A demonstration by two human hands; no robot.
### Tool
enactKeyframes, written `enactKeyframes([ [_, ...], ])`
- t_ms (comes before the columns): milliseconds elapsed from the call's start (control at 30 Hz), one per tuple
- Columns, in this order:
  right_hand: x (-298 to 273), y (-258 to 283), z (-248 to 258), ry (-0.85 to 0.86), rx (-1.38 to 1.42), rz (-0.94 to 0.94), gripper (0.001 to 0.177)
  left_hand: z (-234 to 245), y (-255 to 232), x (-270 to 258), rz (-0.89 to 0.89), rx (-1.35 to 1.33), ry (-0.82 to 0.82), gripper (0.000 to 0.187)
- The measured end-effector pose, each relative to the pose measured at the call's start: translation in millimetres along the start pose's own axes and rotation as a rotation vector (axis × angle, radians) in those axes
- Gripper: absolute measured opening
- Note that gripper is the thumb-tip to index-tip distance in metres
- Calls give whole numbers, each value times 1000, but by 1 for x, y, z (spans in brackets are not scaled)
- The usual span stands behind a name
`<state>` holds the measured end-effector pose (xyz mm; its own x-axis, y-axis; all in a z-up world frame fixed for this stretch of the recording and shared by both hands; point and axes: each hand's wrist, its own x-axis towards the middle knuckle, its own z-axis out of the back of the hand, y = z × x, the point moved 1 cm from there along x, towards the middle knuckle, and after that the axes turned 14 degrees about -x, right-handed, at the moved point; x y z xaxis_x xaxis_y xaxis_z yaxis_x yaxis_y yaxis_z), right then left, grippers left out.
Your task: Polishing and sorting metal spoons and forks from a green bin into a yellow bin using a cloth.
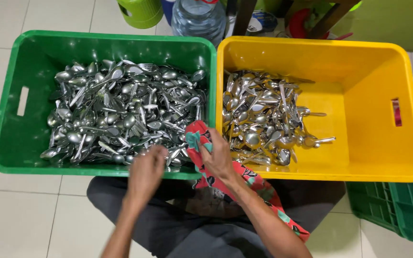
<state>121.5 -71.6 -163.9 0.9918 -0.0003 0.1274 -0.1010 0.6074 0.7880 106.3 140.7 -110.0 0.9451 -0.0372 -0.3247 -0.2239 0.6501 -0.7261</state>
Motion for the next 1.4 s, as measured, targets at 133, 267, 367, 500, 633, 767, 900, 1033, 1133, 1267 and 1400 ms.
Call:
enactKeyframes([
  [133,4,13,15,-63,45,-102,26,-4,98,115,-330,564,-144,23],
  [267,5,23,20,-115,-6,-67,24,-20,174,199,-495,1039,17,18],
  [367,2,12,12,-99,66,-115,17,-22,222,227,-601,1297,64,16],
  [500,4,15,12,-95,60,-126,24,7,176,223,-725,1224,133,17],
  [633,6,29,21,-53,96,-155,25,48,130,211,-512,864,156,20],
  [767,5,30,27,9,165,-177,27,100,82,160,-504,745,-148,14],
  [900,4,15,12,148,77,-142,56,99,147,164,-124,600,-201,33],
  [1033,11,35,32,109,253,-142,36,63,291,208,214,472,-58,50],
  [1133,13,32,33,-58,333,-236,28,58,158,134,437,281,18,64],
  [1267,59,67,68,-242,246,-251,52,27,53,54,168,-120,-90,40],
  [1400,79,46,48,-284,-19,114,22,-8,25,29,-181,-327,-181,27],
])
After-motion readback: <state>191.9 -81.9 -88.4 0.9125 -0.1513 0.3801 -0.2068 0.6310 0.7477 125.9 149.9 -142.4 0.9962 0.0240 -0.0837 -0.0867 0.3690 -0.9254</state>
